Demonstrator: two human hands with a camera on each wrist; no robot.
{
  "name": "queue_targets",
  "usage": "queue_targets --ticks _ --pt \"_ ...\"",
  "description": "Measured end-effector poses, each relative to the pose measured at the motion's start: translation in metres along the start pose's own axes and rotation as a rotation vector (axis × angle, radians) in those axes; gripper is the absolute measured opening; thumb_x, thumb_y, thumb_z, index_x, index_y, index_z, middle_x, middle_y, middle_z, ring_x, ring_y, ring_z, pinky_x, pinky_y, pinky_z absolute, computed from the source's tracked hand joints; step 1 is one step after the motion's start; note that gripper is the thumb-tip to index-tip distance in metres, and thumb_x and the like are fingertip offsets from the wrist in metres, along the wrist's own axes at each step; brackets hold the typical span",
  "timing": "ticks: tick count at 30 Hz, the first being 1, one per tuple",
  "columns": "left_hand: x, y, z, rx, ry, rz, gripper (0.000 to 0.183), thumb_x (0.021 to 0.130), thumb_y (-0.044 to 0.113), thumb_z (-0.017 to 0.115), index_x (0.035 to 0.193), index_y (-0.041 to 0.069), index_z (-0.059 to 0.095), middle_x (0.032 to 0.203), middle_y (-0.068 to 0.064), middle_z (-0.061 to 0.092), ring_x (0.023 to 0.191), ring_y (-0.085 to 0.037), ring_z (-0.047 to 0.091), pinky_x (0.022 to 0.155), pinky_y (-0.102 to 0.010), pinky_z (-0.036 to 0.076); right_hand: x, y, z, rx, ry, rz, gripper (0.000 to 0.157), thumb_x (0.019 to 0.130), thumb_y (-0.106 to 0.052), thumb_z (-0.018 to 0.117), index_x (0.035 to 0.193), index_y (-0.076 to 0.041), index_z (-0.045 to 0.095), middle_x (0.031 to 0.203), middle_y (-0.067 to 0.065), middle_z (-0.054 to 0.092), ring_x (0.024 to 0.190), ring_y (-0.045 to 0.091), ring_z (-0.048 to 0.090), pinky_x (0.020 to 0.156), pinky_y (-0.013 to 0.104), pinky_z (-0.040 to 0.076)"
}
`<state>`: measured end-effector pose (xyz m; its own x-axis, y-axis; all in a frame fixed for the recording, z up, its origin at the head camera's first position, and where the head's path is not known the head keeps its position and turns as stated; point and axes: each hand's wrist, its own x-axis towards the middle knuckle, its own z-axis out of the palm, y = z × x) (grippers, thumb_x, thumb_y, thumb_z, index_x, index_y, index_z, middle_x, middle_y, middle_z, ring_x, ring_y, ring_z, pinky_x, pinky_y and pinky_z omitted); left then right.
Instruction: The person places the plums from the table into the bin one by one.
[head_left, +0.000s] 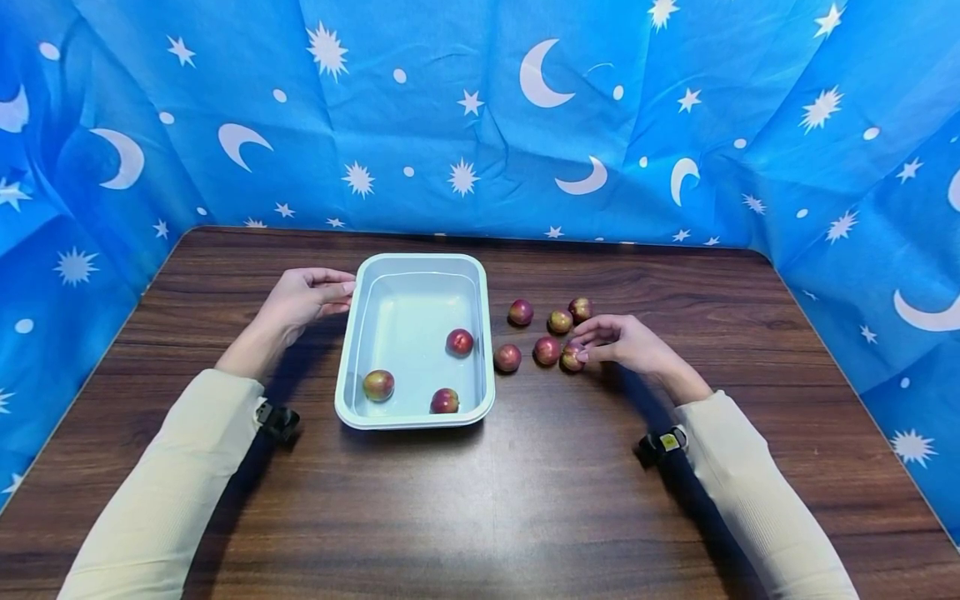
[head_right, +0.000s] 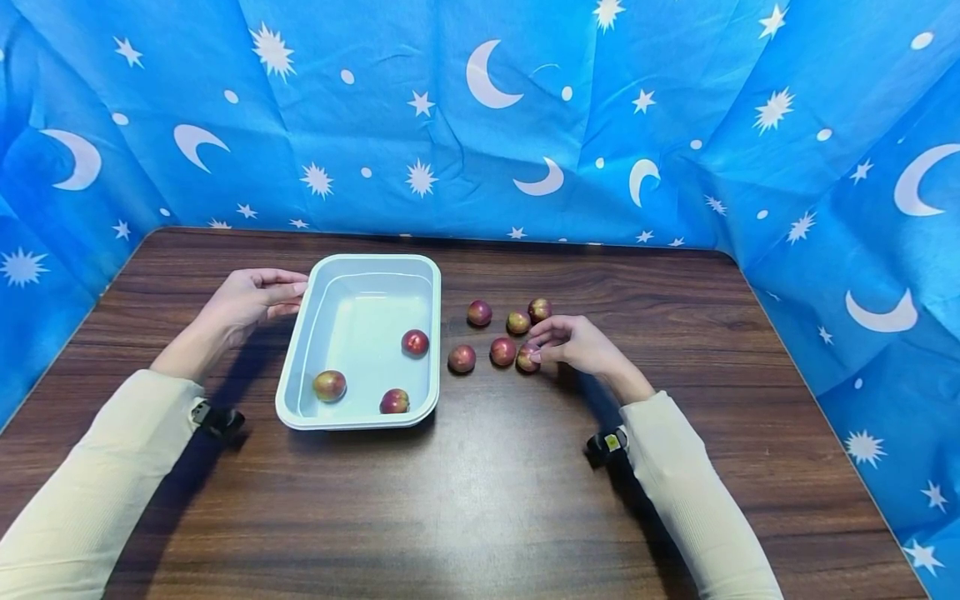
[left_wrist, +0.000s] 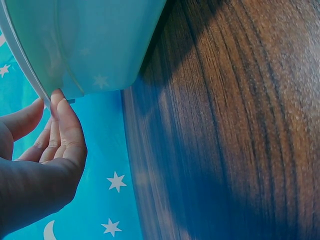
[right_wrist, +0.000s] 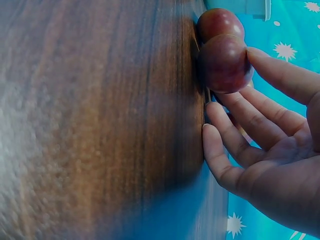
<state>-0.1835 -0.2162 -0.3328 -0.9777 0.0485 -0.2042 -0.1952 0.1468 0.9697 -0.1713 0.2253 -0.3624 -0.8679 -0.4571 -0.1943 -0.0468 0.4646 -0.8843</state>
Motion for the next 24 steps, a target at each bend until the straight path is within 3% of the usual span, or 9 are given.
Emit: queue_targets --ticks 10,24 --pt "-0.0004 0.0016 -0.0018 0.02 -0.022 -0.003 0.035 0.09 0.006 0.057 0.117 -0.014 0.047 0.078 0.003 0.063 0.068 -0.006 0.062 0.075 -0.025 0.055 0.0007 0.0008 -0.0004 0.0 0.006 -0.001 0.033 0.083 0.002 0.062 0.114 0.01 0.053 0.102 0.021 0.061 0.093 0.027 0.059 0.074 0.023 0.052" --pt "-0.0003 0.0017 -0.0007 -0.007 -0.017 -0.002 0.033 0.089 0.006 0.058 0.115 -0.013 0.049 0.078 0.003 0.064 0.068 -0.007 0.062 0.075 -0.026 0.055 -0.0023 -0.0009 -0.0008 -0.002 -0.001 0.018 0.033 0.084 -0.001 0.063 0.114 0.009 0.054 0.101 0.02 0.062 0.093 0.026 0.059 0.074 0.023 0.052"
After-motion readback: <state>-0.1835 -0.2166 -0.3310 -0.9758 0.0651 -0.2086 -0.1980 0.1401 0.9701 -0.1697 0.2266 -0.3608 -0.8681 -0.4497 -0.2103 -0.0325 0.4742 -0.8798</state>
